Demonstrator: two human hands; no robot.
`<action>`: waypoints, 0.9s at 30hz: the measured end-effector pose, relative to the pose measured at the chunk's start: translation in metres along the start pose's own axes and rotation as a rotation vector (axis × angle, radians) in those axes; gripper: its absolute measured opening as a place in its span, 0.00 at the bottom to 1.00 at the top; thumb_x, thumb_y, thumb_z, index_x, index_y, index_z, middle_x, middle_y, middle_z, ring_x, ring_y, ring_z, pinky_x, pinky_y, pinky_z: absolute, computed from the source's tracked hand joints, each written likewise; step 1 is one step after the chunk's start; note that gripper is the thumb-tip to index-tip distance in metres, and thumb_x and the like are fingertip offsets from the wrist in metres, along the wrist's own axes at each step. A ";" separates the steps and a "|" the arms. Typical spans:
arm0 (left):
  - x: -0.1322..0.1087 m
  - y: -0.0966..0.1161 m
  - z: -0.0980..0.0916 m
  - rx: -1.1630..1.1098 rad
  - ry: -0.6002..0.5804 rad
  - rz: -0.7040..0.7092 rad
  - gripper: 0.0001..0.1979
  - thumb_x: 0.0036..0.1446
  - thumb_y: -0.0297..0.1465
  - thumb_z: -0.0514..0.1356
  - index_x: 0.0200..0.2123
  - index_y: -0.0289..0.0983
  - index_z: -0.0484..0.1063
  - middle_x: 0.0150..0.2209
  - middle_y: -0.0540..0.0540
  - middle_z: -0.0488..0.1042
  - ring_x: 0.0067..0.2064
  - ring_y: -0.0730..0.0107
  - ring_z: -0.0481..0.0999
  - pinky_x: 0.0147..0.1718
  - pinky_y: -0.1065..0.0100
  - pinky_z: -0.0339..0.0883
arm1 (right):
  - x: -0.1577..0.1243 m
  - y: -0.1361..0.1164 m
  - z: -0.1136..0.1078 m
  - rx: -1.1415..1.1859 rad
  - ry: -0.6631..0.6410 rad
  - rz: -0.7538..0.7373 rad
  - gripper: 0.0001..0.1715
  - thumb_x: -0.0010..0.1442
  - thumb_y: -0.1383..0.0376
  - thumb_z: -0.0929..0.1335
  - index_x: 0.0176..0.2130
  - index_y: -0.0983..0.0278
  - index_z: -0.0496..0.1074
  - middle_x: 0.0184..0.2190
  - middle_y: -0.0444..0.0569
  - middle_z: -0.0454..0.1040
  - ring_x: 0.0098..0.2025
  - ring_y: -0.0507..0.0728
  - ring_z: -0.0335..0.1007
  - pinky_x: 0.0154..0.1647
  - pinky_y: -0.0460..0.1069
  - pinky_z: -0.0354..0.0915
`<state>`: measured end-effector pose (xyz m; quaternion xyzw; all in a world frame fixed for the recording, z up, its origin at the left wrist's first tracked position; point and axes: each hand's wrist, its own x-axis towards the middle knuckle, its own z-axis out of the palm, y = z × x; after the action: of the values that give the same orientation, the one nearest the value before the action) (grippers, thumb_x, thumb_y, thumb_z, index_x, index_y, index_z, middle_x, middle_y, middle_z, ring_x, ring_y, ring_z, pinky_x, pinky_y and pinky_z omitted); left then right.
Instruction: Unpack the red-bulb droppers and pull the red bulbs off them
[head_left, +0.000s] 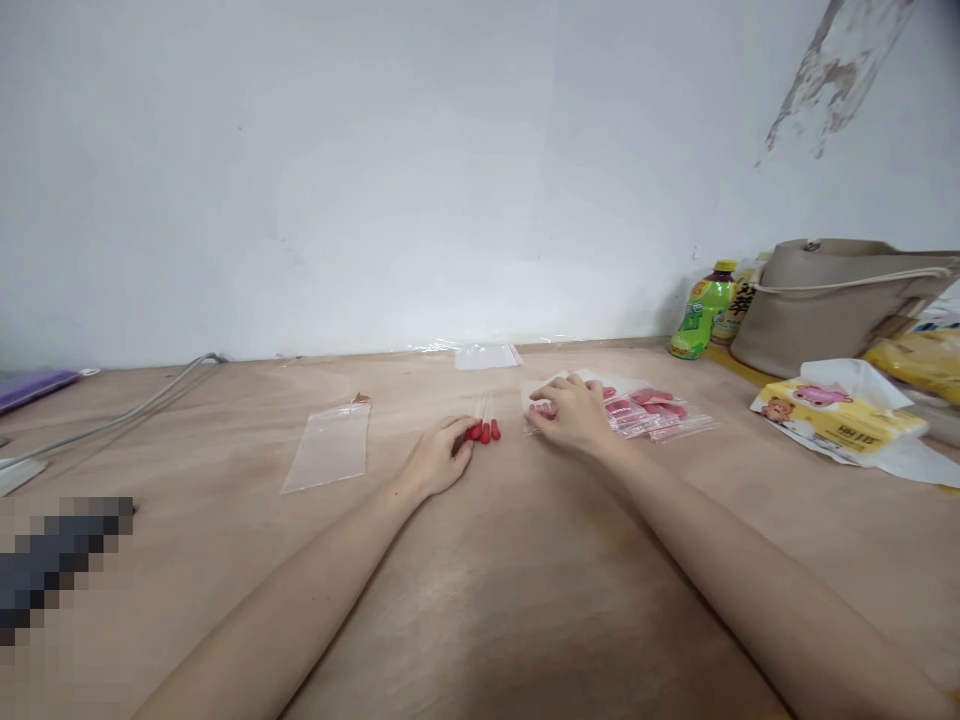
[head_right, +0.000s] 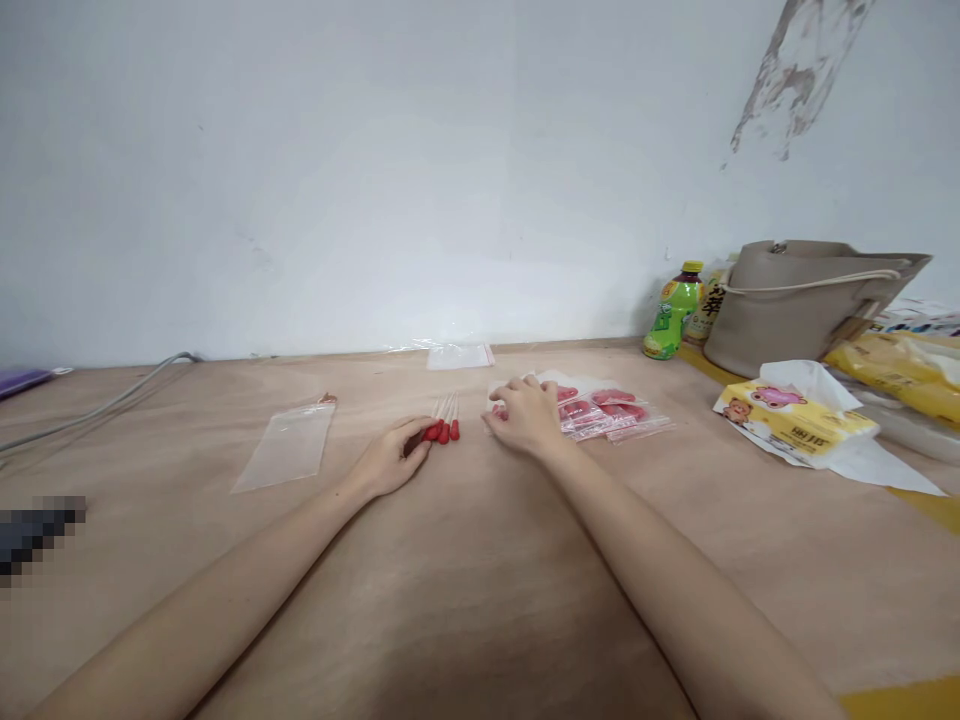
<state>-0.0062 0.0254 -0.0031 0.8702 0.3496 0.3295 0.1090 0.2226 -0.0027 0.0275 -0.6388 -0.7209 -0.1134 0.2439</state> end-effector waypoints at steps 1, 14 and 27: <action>0.000 0.000 0.000 -0.004 0.006 -0.016 0.16 0.53 0.26 0.52 0.46 0.37 0.68 0.43 0.45 0.72 0.45 0.66 0.71 0.47 0.63 0.65 | 0.003 0.007 -0.004 -0.022 -0.028 0.048 0.17 0.52 0.53 0.64 0.37 0.59 0.73 0.41 0.50 0.72 0.46 0.61 0.60 0.44 0.56 0.47; 0.003 -0.004 -0.004 0.093 -0.092 0.077 0.16 0.59 0.30 0.49 0.47 0.38 0.70 0.52 0.44 0.68 0.52 0.64 0.67 0.53 0.63 0.61 | 0.013 0.021 -0.001 -0.234 -0.149 0.460 0.21 0.54 0.54 0.61 0.37 0.66 0.73 0.41 0.58 0.70 0.46 0.66 0.61 0.44 0.59 0.49; 0.005 0.004 0.000 0.239 0.061 -0.081 0.11 0.56 0.34 0.52 0.36 0.40 0.73 0.29 0.46 0.75 0.36 0.63 0.72 0.40 0.63 0.64 | 0.010 0.010 0.007 0.265 0.173 0.421 0.11 0.61 0.62 0.55 0.39 0.66 0.60 0.29 0.53 0.71 0.31 0.59 0.67 0.31 0.50 0.54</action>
<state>-0.0010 0.0256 0.0011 0.8519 0.4244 0.3069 0.0070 0.2303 0.0111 0.0249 -0.7250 -0.5570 -0.0189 0.4047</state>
